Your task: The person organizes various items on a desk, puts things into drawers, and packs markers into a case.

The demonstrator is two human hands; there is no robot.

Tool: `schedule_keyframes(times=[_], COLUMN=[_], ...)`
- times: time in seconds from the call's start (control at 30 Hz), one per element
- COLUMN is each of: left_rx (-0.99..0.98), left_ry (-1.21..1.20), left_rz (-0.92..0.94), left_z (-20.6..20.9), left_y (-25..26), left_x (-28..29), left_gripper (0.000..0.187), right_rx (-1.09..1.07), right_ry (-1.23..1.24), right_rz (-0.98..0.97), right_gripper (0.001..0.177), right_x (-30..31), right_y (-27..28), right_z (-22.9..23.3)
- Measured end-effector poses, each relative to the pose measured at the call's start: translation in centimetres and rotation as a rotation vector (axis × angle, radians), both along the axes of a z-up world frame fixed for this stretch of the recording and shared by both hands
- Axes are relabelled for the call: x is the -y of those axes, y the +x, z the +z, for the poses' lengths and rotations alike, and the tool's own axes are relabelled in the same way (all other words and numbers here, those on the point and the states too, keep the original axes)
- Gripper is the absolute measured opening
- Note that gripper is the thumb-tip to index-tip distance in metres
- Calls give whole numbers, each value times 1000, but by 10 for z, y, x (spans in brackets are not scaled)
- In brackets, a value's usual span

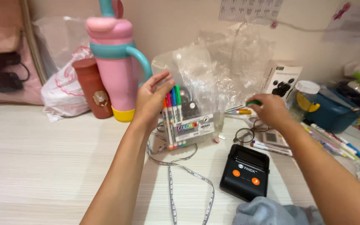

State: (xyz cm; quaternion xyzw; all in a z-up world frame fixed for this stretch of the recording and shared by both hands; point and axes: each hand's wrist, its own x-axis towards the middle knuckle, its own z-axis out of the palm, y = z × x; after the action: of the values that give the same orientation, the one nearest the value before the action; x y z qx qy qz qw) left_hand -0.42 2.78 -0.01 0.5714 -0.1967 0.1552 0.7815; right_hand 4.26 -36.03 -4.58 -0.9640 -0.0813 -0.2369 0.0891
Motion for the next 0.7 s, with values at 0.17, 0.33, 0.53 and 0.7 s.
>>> schedule_keyframes(times=[0.17,0.33,0.53,0.7], left_rx=[-13,-15,-33,77], left_ry=[55,132,195,379], left_rz=[4,27,8,168], left_z=[18,38,50,62], left_y=[-55,-101,-138,-170], left_x=[-25,-50,-69,-83], left_gripper=[52,52,51,49], right_rx=[26,140,64,81], right_ry=[378,699,656,682], right_rz=[-134,230,499,548], right_gripper=[22,22,23,23], right_x=[-17,-76,-175,-220], right_y=[-85,-157,-203,-227], right_z=[99,171,203,220])
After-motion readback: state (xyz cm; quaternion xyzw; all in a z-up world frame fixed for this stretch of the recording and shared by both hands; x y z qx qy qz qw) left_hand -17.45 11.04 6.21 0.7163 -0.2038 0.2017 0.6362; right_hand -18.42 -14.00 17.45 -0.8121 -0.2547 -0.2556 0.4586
